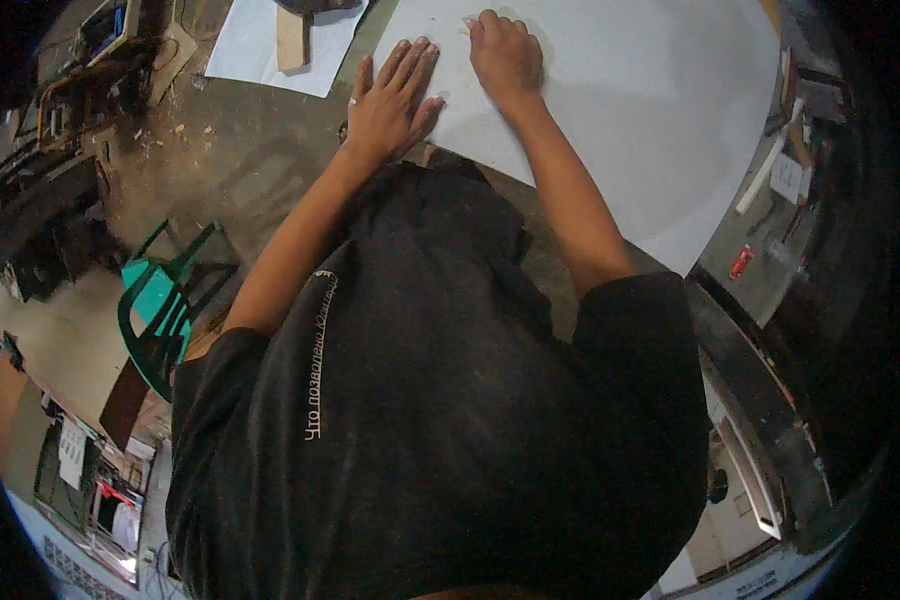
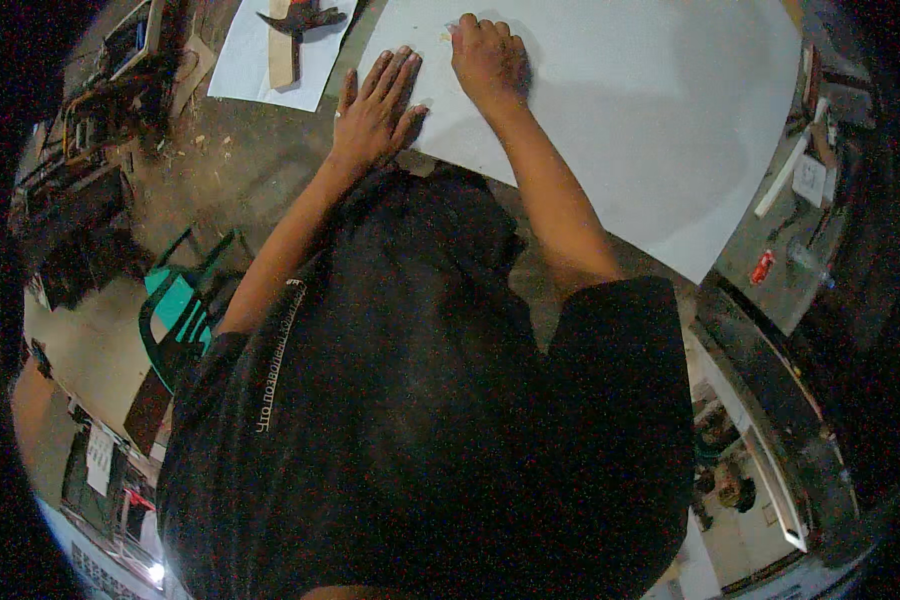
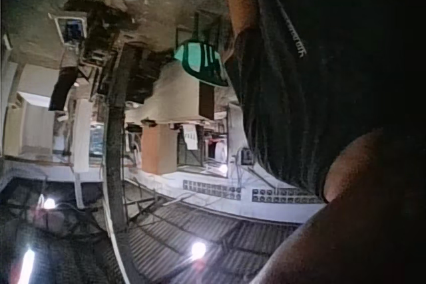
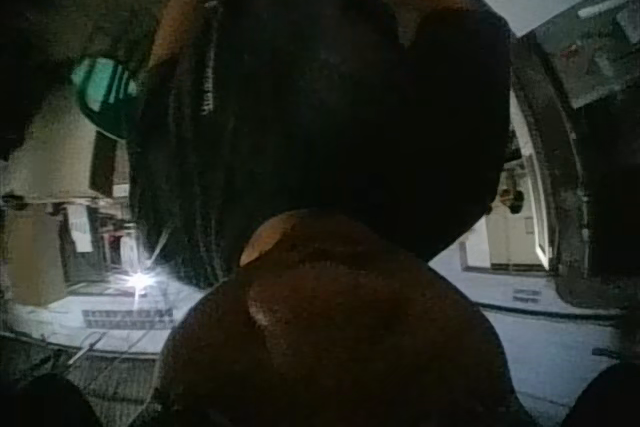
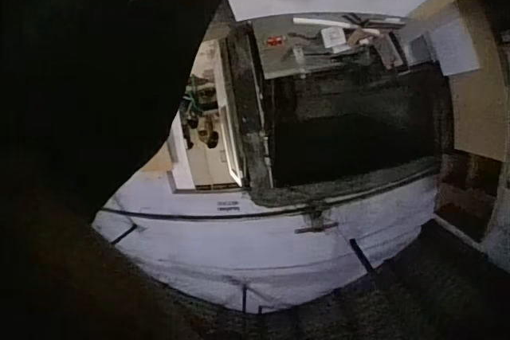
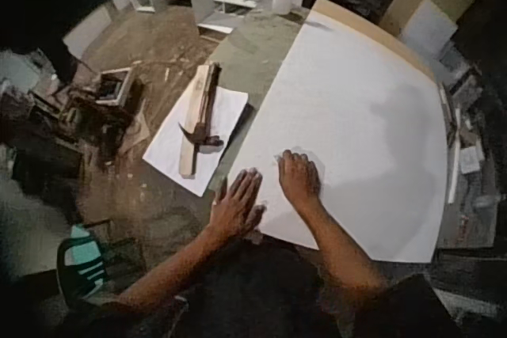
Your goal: The person wipes a white panel with a small piece of material, possibly a cloth or abrasive pad, to remove marks or debris. The person also picks up a water bottle and then continues cleaning the surface.
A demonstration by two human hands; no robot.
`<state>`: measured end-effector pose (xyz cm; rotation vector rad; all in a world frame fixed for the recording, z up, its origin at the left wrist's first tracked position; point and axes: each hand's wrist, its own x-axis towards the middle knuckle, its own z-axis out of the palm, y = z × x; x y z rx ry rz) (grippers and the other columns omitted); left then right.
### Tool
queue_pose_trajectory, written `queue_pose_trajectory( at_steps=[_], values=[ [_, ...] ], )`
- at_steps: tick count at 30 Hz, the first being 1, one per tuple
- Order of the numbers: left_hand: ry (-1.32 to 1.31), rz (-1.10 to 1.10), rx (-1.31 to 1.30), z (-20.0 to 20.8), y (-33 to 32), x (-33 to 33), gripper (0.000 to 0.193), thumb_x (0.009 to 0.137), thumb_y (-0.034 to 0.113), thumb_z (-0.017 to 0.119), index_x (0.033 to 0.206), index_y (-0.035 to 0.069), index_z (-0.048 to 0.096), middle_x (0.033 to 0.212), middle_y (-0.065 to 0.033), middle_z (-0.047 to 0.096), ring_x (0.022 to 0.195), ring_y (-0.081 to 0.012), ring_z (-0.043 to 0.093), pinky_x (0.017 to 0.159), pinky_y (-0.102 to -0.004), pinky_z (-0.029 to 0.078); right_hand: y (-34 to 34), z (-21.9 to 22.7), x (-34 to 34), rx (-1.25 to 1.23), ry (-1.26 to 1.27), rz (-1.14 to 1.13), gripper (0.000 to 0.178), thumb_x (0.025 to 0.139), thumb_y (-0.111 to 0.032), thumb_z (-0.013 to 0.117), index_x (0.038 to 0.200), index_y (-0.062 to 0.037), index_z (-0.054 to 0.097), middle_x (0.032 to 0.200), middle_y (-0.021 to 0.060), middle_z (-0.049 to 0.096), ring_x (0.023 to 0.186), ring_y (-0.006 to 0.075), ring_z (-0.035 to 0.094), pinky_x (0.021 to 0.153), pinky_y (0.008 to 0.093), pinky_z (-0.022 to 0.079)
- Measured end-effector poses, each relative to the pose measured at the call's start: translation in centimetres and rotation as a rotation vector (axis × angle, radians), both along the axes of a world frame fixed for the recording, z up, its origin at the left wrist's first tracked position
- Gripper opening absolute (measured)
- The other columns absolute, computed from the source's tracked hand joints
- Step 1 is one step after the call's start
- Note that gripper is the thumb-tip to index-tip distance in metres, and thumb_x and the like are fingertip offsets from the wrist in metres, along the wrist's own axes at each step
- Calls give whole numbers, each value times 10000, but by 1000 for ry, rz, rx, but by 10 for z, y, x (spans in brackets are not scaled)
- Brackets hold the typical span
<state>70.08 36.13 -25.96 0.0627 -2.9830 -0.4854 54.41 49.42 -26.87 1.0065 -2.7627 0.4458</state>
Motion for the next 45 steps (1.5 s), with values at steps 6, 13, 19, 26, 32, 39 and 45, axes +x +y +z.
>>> queue_pose_trajectory(
  at_steps=[6,13,19,26,32,39,45],
  values=[
    [56,132,88,-4,0,1,668,943,448,440,1488,96,283,1549,-51,282,1432,-220,249,1147,-497,182,3,-2,-16,47,36,174,183,916,-277,553,865,-104,587,738,84,640,752,303,620,632,442,484],
    [-46,110,63,0,1,24,691,938,459,458,1500,113,252,1564,-36,246,1448,-202,209,1162,-476,149,9,2,-36,34,28,369,165,901,-259,571,829,-114,601,700,77,631,716,272,623,623,432,489],
    [-48,129,71,3,2,24,686,942,457,453,1502,118,249,1561,-28,258,1442,-193,225,1160,-479,121,8,0,-44,65,22,459,143,874,-252,600,822,-120,609,688,56,623,699,254,615,591,418,468],
    [0,167,54,0,4,22,678,943,443,454,1502,116,252,1554,-33,277,1438,-190,237,1158,-484,117,3,4,-29,25,18,738,81,805,-211,642,781,-145,601,680,23,595,716,213,600,622,387,427],
    [-18,197,37,9,5,19,680,941,449,457,1503,126,252,1556,-25,273,1436,-184,242,1161,-496,103,12,-9,-48,-91,45,545,77,781,-169,640,732,-136,589,645,42,583,668,250,593,580,421,437],
    [-46,226,24,-1,8,21,661,968,482,383,1523,166,211,1571,-14,239,1452,-176,200,1170,-480,75,-1,2,-54,-83,56,522,109,805,-169,641,738,-100,590,681,84,614,657,293,598,586,431,467],
    [-62,232,5,-1,10,20,661,965,476,397,1520,165,221,1572,-11,235,1451,-171,204,1169,-481,76,1,-1,-60,-18,62,571,86,814,-178,655,779,-108,619,691,64,618,674,267,601,594,411,468]
  ],
)
